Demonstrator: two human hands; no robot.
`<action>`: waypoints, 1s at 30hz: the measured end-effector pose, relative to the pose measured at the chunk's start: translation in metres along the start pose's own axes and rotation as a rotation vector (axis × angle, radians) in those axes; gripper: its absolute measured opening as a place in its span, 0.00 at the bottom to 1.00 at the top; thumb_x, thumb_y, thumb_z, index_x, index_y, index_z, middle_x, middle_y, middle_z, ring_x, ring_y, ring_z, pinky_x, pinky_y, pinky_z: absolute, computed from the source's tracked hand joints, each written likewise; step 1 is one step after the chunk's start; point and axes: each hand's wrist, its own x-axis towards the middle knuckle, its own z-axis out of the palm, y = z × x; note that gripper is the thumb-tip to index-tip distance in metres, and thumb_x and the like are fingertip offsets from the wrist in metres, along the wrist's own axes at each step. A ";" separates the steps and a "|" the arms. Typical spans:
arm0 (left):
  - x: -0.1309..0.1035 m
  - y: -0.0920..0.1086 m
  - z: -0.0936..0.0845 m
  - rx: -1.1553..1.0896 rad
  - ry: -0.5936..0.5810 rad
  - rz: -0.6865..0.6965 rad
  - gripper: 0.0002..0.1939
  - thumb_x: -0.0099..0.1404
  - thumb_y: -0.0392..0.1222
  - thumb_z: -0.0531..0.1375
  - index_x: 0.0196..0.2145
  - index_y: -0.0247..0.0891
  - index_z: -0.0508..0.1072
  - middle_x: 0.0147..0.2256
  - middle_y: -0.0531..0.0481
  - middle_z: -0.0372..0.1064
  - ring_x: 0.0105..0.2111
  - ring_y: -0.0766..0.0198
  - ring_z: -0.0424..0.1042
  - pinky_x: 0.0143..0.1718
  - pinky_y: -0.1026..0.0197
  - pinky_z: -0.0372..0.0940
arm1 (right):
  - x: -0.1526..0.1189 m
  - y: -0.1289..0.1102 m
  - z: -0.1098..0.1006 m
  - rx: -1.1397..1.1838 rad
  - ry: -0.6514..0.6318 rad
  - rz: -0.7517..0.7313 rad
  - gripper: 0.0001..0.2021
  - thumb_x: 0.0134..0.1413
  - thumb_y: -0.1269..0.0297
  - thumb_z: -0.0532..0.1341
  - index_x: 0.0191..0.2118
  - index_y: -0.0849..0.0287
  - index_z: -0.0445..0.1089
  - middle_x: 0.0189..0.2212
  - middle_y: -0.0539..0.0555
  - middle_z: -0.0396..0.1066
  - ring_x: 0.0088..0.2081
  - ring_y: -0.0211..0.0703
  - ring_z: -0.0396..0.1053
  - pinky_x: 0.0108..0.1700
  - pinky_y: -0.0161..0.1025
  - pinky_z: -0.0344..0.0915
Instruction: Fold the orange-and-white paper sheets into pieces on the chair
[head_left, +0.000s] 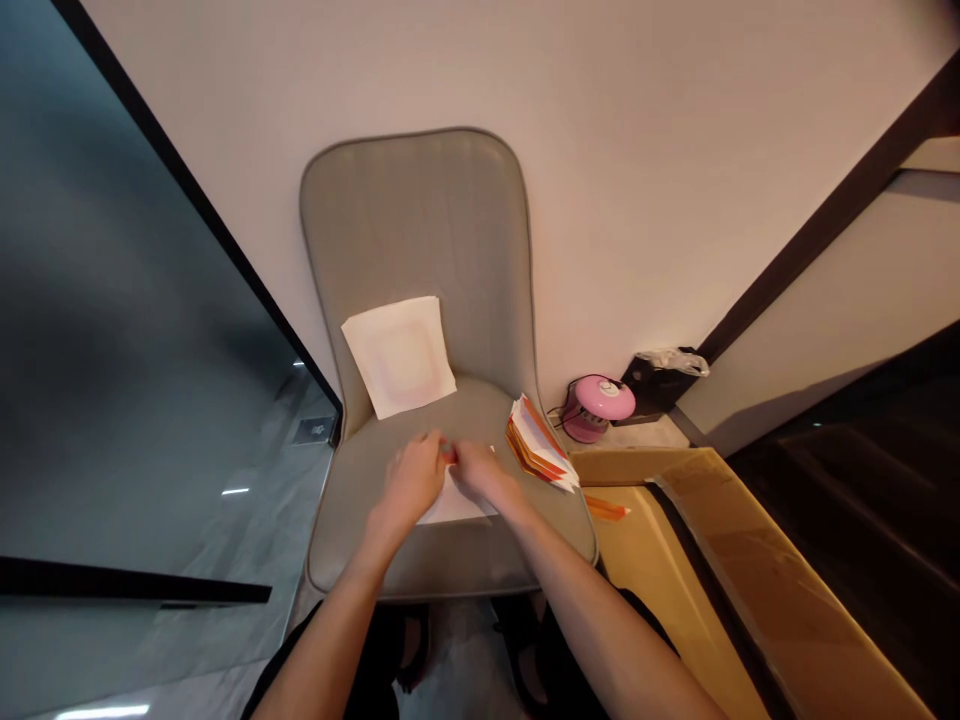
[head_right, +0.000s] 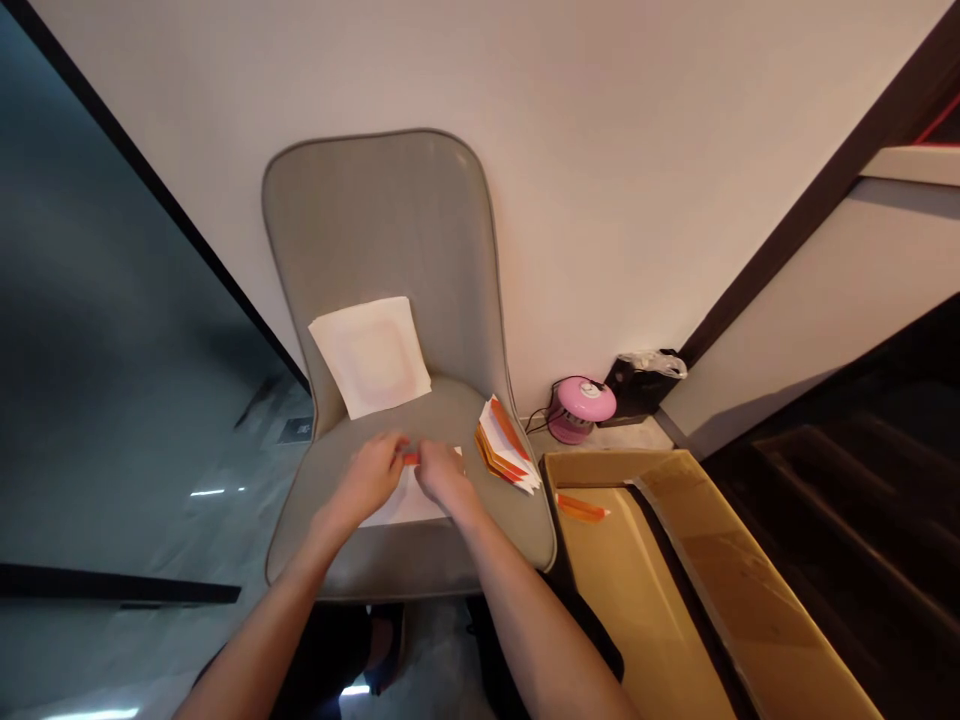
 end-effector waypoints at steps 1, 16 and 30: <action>-0.003 -0.007 0.008 0.109 -0.102 -0.062 0.16 0.70 0.33 0.50 0.50 0.34 0.73 0.51 0.36 0.72 0.51 0.52 0.73 0.53 0.50 0.65 | 0.003 0.005 0.004 -0.079 -0.008 -0.025 0.07 0.55 0.76 0.59 0.37 0.59 0.73 0.37 0.58 0.77 0.43 0.49 0.75 0.42 0.37 0.64; -0.018 -0.039 0.034 0.396 -0.335 -0.218 0.34 0.73 0.47 0.43 0.71 0.29 0.49 0.72 0.34 0.36 0.71 0.42 0.44 0.64 0.36 0.52 | 0.012 0.021 0.005 -0.133 0.004 0.047 0.07 0.54 0.70 0.63 0.38 0.58 0.77 0.40 0.63 0.79 0.44 0.55 0.76 0.40 0.40 0.65; -0.027 -0.026 0.047 0.389 -0.325 0.002 0.33 0.72 0.43 0.46 0.71 0.30 0.50 0.72 0.36 0.39 0.72 0.47 0.41 0.69 0.41 0.45 | 0.036 0.017 0.027 1.020 -0.193 0.243 0.10 0.61 0.75 0.57 0.28 0.61 0.65 0.22 0.52 0.74 0.22 0.32 0.72 0.30 0.28 0.71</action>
